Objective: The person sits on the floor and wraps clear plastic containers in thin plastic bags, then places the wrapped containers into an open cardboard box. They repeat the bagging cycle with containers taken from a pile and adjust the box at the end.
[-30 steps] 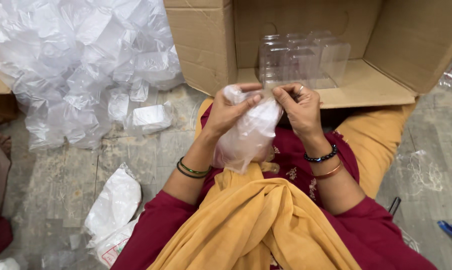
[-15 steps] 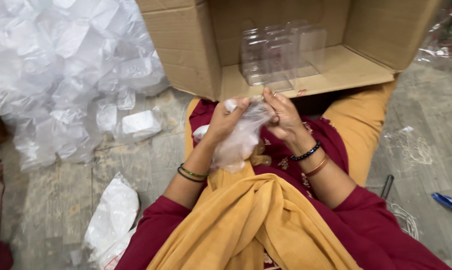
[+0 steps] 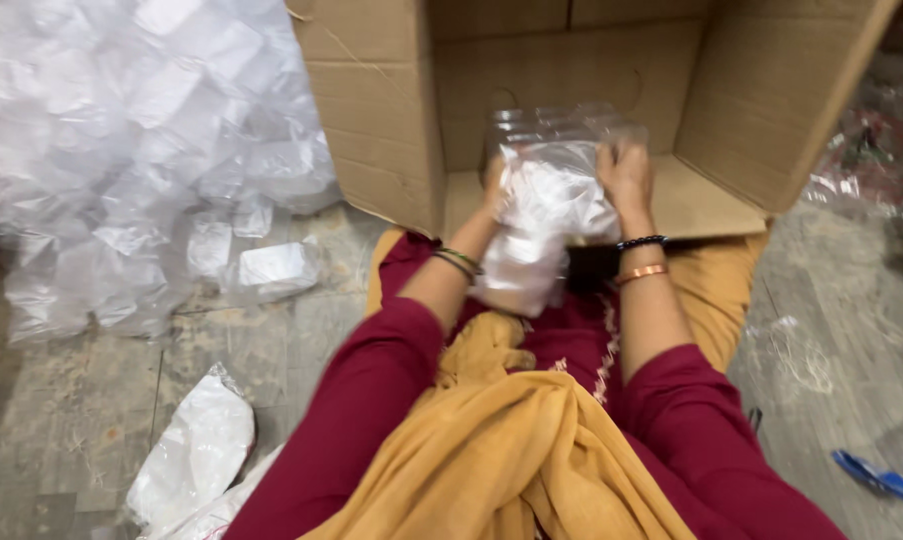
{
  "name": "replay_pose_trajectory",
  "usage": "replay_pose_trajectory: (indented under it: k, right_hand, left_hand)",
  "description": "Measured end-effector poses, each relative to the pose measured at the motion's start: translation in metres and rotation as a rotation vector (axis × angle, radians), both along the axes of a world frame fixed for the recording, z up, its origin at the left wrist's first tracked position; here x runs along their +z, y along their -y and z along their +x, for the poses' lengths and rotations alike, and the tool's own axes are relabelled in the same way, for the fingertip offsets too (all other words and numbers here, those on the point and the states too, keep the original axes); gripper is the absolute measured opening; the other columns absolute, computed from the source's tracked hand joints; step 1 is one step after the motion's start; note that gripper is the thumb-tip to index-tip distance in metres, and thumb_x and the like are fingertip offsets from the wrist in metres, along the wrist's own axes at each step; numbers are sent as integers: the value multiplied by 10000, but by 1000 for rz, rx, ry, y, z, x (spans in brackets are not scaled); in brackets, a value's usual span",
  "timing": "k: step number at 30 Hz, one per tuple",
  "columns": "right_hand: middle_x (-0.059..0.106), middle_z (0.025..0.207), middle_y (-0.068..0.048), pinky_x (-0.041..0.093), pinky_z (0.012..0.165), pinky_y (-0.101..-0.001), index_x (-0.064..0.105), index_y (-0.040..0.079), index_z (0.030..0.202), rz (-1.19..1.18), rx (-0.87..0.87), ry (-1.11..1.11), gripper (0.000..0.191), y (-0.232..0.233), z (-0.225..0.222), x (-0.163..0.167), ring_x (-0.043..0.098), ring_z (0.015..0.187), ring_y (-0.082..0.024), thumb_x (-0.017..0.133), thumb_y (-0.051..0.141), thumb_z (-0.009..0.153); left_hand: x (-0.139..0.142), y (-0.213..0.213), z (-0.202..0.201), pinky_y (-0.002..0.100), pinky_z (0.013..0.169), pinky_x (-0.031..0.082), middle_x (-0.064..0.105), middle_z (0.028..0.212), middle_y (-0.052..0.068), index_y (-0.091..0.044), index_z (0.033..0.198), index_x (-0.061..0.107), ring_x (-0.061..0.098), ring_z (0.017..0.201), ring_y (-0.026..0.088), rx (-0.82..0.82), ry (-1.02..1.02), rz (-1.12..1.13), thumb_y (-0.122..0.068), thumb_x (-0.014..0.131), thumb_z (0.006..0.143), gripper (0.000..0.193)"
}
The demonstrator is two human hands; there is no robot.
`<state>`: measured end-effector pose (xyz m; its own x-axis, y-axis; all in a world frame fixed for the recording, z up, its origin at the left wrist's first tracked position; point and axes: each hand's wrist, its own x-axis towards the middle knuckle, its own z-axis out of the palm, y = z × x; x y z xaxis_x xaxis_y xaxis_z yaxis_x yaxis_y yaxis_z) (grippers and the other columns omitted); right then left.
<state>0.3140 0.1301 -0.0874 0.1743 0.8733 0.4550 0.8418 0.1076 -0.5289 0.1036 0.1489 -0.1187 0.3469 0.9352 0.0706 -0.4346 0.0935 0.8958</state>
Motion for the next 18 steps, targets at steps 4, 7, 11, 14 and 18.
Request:
replay_pose_trajectory:
  k: [4, 7, 11, 14, 18]
  right_hand:
    - [659, 824, -118, 463, 645, -369, 664, -8, 874, 151, 149, -315, 322, 13, -16, -18, 582, 739, -132, 663, 237, 1082]
    - [530, 766, 21, 396, 543, -277, 585, 18, 915, -189, 109, -1000, 338, 63, -51, -22, 459, 673, -80, 481, 263, 1122]
    - [574, 804, 34, 417, 614, -250, 653, 27, 1007, -339, 431, -1043, 402, 133, -133, -40, 463, 701, -60, 427, 341, 1117]
    - [584, 788, 9, 442, 632, -273, 639, -15, 949, -511, 537, -859, 481, 140, -176, -76, 484, 718, -82, 411, 360, 1147]
    - [699, 713, -23, 515, 594, -302, 674, -32, 868, -692, 759, -629, 442, 123, -190, -128, 648, 651, -115, 458, 294, 1074]
  left_hand:
    - [-9, 14, 13, 293, 867, 599, 730, 1099, 46, 7, 1232, 628, 710, 975, 157, -30, 373, -57, 7, 572, 928, 309]
    - [-10, 42, -32, 296, 596, 515, 668, 884, 24, -55, 1265, 644, 612, 726, 109, 218, -172, -98, -151, 509, 1054, 268]
    - [-28, 109, -141, 311, 632, 514, 667, 901, 33, -41, 1273, 635, 608, 753, 122, 258, -198, -159, -164, 537, 1045, 276]
    - [-53, 152, -195, 321, 690, 531, 690, 955, 52, -14, 1284, 636, 634, 807, 146, 209, -172, -272, -212, 544, 1037, 330]
    - [-80, 169, -213, 335, 766, 555, 720, 1026, 77, 23, 1300, 637, 669, 880, 177, 135, -133, -495, -276, 553, 1025, 414]
